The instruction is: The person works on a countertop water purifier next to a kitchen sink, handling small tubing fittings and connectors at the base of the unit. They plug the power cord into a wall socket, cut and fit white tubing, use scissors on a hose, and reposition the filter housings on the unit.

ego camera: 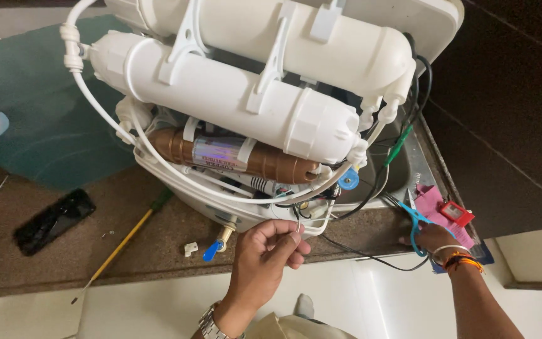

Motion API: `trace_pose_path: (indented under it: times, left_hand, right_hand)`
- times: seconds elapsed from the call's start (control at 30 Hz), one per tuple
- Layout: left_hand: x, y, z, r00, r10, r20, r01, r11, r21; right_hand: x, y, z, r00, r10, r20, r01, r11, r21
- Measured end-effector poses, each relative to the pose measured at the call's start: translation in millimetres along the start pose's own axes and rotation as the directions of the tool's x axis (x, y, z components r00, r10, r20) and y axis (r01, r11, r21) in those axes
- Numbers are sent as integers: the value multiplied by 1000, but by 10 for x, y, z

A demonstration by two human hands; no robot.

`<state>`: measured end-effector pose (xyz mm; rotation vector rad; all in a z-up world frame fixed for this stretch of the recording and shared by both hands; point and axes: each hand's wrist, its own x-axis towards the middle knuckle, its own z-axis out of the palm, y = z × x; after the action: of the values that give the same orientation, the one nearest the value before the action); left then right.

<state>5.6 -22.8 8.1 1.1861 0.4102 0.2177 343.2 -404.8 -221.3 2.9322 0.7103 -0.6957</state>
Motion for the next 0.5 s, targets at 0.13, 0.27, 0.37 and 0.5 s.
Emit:
trace_pose_path:
  times: [0.13,0.27,0.37,0.5]
  left_hand:
    - [-35,31,38,999,33,12,-34,998,57]
    - [-55,78,71,998,60,17,-62,993,102]
    - [-47,24,11,997,63,48,-66,995,80]
    - [-17,5,-41,995,52,84,-57,997,49]
  right_hand:
    - [-248,-450,-239,929,370,-20,-343,880,328]
    - [-78,-436,175,907,382,-176,-346,916,204]
    - [79,-224,378,995,-62,-73,49,986,-162]
    - [-308,-652,-163,975,205,86,-218,957,192]
